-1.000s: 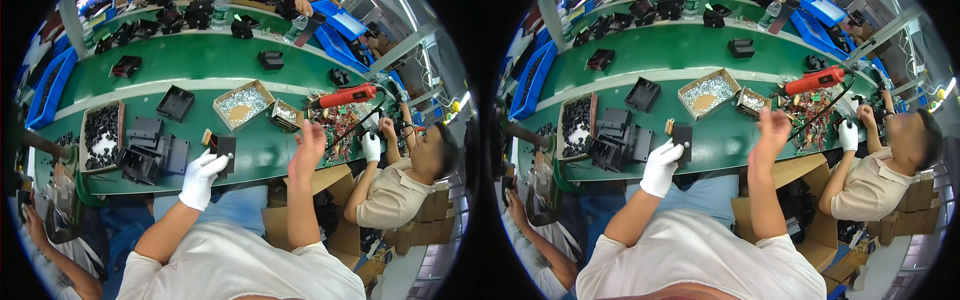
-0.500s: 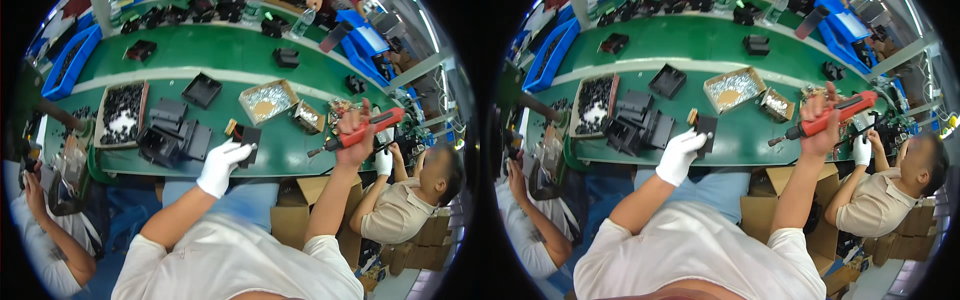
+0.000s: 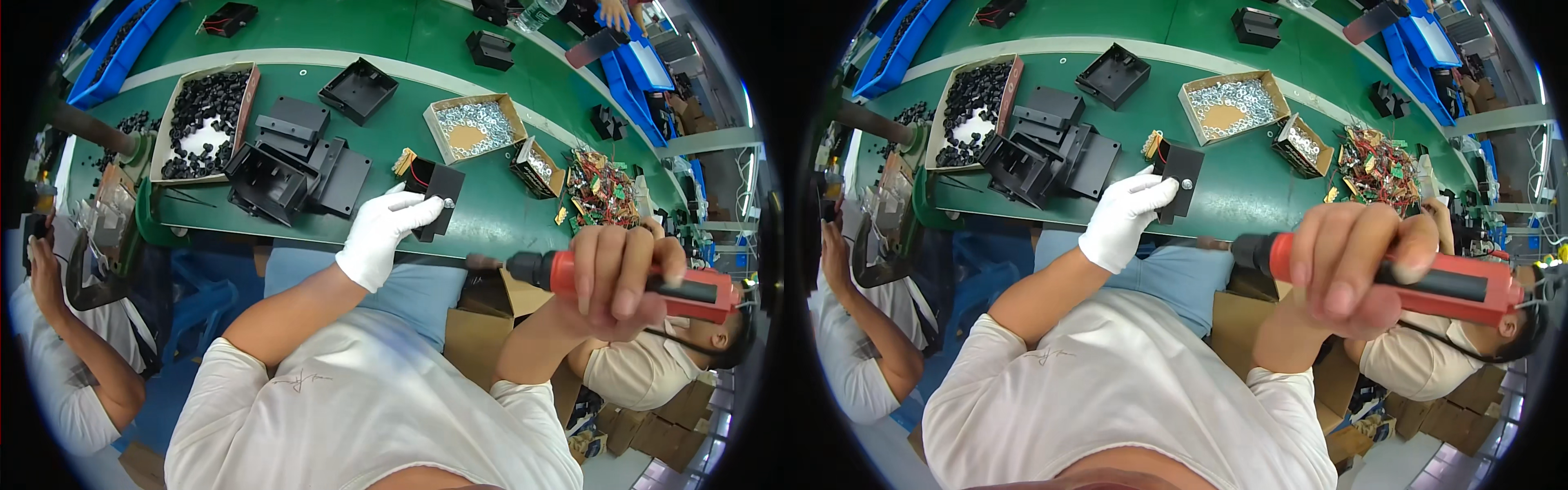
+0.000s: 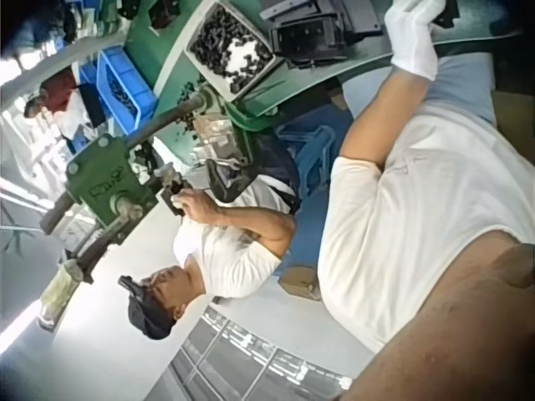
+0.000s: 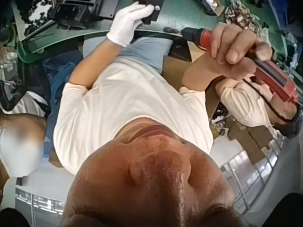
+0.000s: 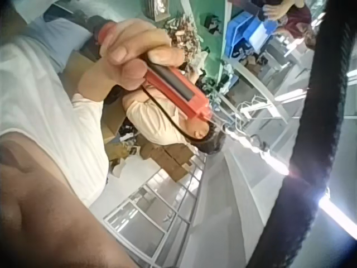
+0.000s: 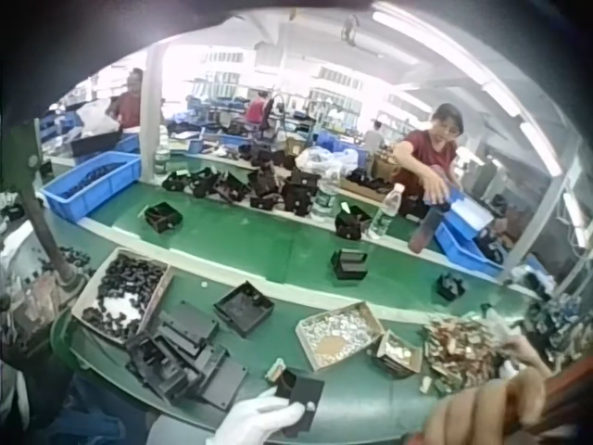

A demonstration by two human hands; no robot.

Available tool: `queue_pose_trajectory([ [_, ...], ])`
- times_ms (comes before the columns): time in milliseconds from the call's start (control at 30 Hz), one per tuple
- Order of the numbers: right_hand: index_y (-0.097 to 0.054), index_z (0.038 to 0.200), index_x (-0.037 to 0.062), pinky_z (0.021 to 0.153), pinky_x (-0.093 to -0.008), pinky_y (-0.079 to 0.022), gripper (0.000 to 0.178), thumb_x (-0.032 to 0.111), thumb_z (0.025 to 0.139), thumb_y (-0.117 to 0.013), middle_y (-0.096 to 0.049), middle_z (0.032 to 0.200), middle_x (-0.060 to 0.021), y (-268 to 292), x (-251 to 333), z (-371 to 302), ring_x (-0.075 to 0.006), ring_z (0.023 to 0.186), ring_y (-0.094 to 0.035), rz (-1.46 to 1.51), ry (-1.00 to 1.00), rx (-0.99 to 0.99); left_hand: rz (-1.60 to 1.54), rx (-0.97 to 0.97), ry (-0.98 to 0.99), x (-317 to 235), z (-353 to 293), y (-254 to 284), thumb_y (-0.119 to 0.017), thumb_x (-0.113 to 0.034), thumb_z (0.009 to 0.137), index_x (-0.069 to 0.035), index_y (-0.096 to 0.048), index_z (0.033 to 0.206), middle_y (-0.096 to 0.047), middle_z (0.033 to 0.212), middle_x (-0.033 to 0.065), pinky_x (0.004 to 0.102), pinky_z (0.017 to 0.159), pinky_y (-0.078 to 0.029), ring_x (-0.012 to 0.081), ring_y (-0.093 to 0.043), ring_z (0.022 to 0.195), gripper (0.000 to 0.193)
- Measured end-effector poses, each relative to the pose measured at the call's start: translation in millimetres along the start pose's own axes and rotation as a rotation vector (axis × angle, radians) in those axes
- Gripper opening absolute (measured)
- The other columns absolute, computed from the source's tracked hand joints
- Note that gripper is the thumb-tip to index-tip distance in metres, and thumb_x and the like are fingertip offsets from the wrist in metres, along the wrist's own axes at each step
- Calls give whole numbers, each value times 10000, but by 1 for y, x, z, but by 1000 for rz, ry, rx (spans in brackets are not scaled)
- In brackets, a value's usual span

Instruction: Assembling electronic components into a plastic housing using an electric screwdriver on a production line.

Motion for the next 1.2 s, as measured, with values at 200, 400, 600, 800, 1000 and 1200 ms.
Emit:
queue_pose_trajectory([
  [200,-617,1181,127,548,-282,-515,310,328,985,-748,-604,714,-29,3,-25,-7,-120,550,-566,-425,220,-229,124,-20,-109,-5,2,-5,-745,-247,923,5,-806,949,-739,854,27,304,1075,-390,111,-607,822,261],
  [400,-604,1088,110,548,-281,-518,325,363,963,-765,-609,699,-34,3,-47,-8,-121,529,-547,-579,224,-288,175,-2,-112,-4,7,-7,-739,-269,917,-15,-810,885,-748,836,29,326,1167,-299,118,-599,806,265],
  [600,-605,959,87,563,-277,-520,351,402,965,-759,-638,690,-45,7,-52,-5,-127,531,-554,-599,153,-170,197,29,-101,-7,8,-9,-700,-225,941,-19,-805,895,-737,824,20,332,1155,-320,113,-574,814,235],
  [800,-587,840,89,572,-284,-524,389,412,961,-767,-657,672,-54,7,-56,-15,-136,540,-569,-570,205,-299,235,61,-132,-6,10,-7,-688,-195,946,-14,-806,922,-735,865,36,297,1026,-397,131,-562,940,217],
  [1000,-571,834,105,571,-292,-523,393,421,956,-771,-647,658,-54,10,-53,-27,-141,536,-564,-552,217,-339,190,37,-71,-3,11,-11,-689,-188,944,0,-805,931,-734,880,45,280,958,-418,143,-574,942,222],
  [1200,-606,906,75,566,-287,-519,394,431,954,-770,-650,661,-57,9,-54,-30,-144,535,-564,-565,261,-330,194,21,-107,0,10,-10,-704,-162,932,8,-799,954,-725,940,61,296,932,-465,152,-606,928,196],
])
Point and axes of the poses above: each hand's wrist, its own z-axis towards the middle knuckle, its own y-axis out of the back of the hand, x = y × z, the point moved 4 cm from there along z, towards the middle knuckle
